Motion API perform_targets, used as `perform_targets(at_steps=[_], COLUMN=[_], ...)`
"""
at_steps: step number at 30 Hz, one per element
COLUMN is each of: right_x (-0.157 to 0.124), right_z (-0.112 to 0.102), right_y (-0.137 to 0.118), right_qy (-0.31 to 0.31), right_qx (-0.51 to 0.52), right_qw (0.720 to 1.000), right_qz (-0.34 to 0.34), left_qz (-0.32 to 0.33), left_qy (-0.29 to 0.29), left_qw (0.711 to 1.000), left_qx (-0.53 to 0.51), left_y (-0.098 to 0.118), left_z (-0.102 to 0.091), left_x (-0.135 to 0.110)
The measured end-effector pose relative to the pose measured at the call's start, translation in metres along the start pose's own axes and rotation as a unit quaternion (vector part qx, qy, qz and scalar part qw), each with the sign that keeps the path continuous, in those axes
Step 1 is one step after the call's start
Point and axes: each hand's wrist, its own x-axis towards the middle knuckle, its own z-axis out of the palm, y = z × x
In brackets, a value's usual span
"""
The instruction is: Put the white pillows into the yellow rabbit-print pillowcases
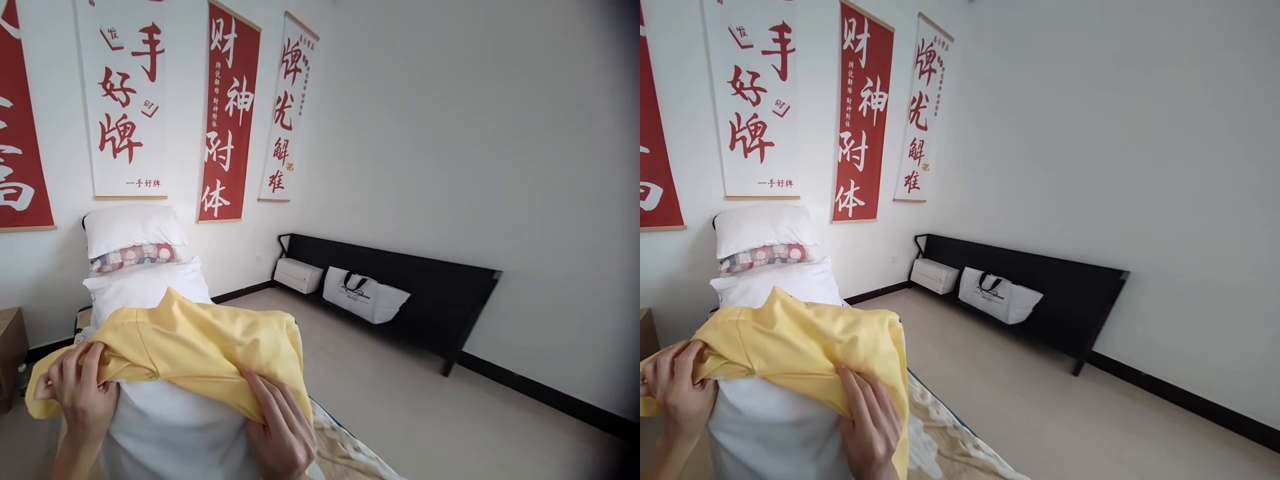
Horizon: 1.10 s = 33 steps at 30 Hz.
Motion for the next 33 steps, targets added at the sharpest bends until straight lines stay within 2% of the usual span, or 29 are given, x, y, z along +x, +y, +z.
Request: perform_targets(at_steps=[2, 4, 6, 8, 11, 12, 13, 15, 18, 21, 24, 26, 28, 31, 33], right_x=[0.001, 0.004, 0.011, 0.025, 0.055, 0.066, 0.076, 0.092, 0.1, 0.094, 0.085, 0.082, 0.081, 0.08, 0.077], right_z=[0.002, 0.002, -0.002, -0.012, -0.03, -0.032, -0.031, -0.019, 0.016, 0.042, 0.048, 0.047, 0.047, 0.052, 0.058], right_y=[0.002, 0.003, 0.001, -0.006, -0.021, -0.025, -0.028, -0.029, -0.02, -0.008, -0.002, -0.001, 0.001, 0.009, 0.017], right_qy=[-0.014, -0.037, -0.072, -0.135, -0.264, -0.286, -0.289, -0.257, -0.251, -0.278, -0.238, -0.214, -0.196, -0.173, -0.174], right_qx=[0.002, 0.011, 0.027, 0.049, 0.101, 0.111, 0.109, 0.073, 0.044, 0.092, 0.117, 0.118, 0.119, 0.116, 0.104], right_qw=[1.0, 0.999, 0.997, 0.99, 0.958, 0.95, 0.948, 0.959, 0.964, 0.952, 0.958, 0.963, 0.966, 0.973, 0.976], right_qz=[0.002, -0.002, -0.003, -0.005, -0.041, -0.062, -0.08, -0.097, -0.076, -0.088, -0.113, -0.115, -0.116, -0.099, -0.074], left_qz=[-0.055, -0.072, -0.05, -0.019, 0.011, 0.02, 0.03, 0.048, 0.069, 0.095, 0.108, 0.068, -0.012, -0.14, -0.195], left_qy=[-0.043, -0.044, -0.007, 0.019, 0.01, 0.003, -0.001, -0.001, -0.004, -0.033, -0.079, -0.115, -0.176, -0.295, -0.345], left_qw=[0.997, 0.996, 0.999, 1.0, 0.997, 0.996, 0.995, 0.992, 0.989, 0.99, 0.989, 0.99, 0.984, 0.945, 0.918], left_qx=[0.016, 0.028, 0.018, -0.011, -0.07, -0.085, -0.098, -0.12, -0.13, -0.095, -0.057, -0.033, -0.009, -0.002, -0.018], left_y=[0.005, 0.007, 0.007, 0.007, 0.014, 0.019, 0.025, 0.035, 0.039, 0.023, -0.005, -0.019, -0.025, -0.018, -0.011], left_z=[0.0, 0.001, 0.004, 0.007, 0.008, 0.008, 0.007, 0.005, 0.003, 0.008, 0.021, 0.031, 0.041, 0.05, 0.051], left_x=[0.002, 0.008, 0.017, 0.025, 0.034, 0.035, 0.036, 0.035, 0.031, 0.023, 0.015, 0.009, -0.001, -0.035, -0.065])
